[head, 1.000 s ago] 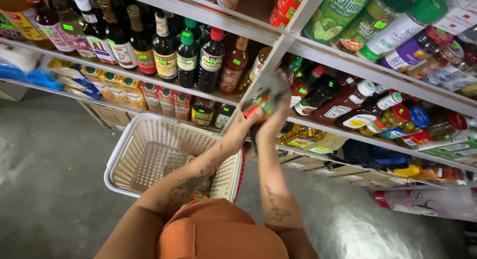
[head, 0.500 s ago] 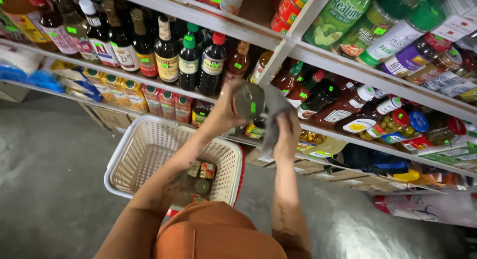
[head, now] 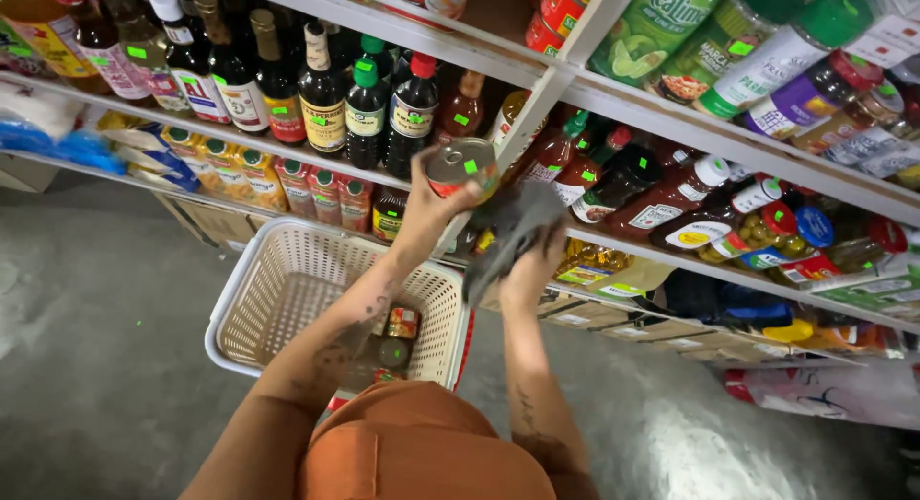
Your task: The recorder is wiping canned goods with a cloth and placing them into a white shopping basket in a grocery store aisle.
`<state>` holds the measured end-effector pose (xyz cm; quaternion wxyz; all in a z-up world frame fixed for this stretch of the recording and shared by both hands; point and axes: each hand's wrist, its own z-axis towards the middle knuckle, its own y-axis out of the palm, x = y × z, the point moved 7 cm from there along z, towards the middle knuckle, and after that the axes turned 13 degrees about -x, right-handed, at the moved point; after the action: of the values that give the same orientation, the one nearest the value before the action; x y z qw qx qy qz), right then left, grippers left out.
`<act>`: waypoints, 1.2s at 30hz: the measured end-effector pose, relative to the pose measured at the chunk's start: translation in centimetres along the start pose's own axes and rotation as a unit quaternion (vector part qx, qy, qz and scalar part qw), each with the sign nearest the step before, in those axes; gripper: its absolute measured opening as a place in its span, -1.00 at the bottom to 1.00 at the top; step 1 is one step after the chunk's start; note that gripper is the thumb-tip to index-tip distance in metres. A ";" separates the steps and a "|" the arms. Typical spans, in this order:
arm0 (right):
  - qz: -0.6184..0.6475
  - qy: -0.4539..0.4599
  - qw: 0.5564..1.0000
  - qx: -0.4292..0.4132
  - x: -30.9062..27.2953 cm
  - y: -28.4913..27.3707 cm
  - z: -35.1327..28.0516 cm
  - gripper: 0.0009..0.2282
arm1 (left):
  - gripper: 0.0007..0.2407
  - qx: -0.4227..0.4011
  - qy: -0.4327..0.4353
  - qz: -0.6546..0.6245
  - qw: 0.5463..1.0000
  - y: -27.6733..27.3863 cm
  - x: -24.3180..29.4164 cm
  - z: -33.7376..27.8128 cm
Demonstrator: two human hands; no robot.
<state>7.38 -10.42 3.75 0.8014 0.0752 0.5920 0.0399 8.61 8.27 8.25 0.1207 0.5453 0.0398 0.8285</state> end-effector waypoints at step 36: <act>-0.412 -0.191 0.873 -0.177 -12.6 6.2 0.0 -0.74 | -0.25 -0.109 0.143 0.288 0.941 2.7 0.2 0.0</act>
<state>3.77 -6.26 16.65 0.8427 -0.3122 0.3876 -0.2052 8.13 5.74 8.98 -0.0714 0.3926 -0.1928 0.8964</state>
